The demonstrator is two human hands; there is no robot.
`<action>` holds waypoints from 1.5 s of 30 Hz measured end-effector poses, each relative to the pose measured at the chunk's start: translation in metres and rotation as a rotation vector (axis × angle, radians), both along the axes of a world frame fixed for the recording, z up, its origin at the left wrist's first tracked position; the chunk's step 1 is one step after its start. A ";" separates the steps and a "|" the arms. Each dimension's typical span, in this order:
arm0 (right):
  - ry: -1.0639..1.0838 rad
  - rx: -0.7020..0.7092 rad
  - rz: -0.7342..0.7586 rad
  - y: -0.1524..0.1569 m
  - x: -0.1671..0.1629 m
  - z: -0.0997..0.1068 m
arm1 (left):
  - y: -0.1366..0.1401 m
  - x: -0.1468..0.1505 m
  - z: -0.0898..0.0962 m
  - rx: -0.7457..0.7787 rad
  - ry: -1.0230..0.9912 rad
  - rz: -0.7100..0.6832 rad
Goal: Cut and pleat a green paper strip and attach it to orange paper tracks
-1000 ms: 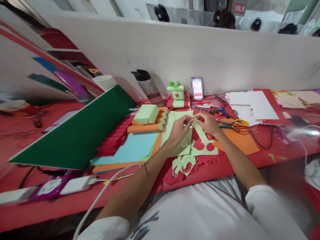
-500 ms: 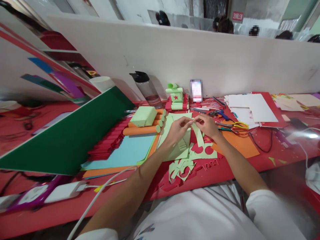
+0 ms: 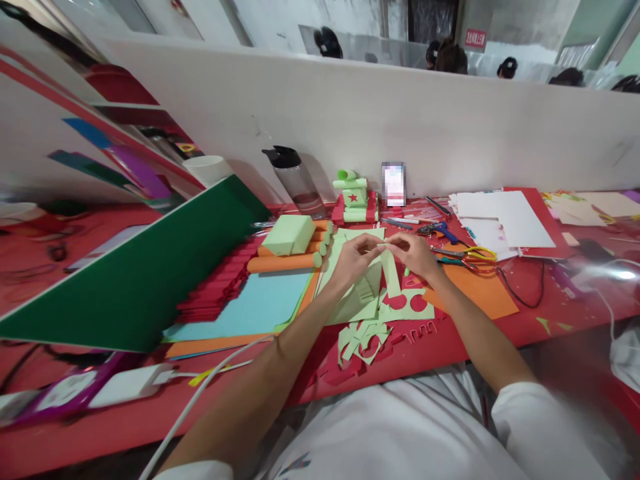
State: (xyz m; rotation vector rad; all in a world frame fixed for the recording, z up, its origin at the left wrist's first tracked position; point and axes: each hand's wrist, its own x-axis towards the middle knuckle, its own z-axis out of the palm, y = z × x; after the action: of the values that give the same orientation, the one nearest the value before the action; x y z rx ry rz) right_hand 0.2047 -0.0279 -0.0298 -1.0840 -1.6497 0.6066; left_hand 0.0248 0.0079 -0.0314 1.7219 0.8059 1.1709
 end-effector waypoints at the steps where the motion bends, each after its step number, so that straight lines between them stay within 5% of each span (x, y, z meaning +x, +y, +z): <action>1: 0.004 0.010 -0.019 0.000 0.000 0.001 | 0.000 0.000 0.000 0.005 0.004 0.000; 45: -0.054 -0.007 -0.016 0.005 0.003 -0.005 | -0.002 -0.002 -0.007 0.245 0.284 0.064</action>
State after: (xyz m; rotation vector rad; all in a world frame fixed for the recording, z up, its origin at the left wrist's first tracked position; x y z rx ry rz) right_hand 0.2079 -0.0229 -0.0347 -1.1262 -1.6848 0.5774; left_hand 0.0227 0.0063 -0.0383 2.1122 0.9221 1.1190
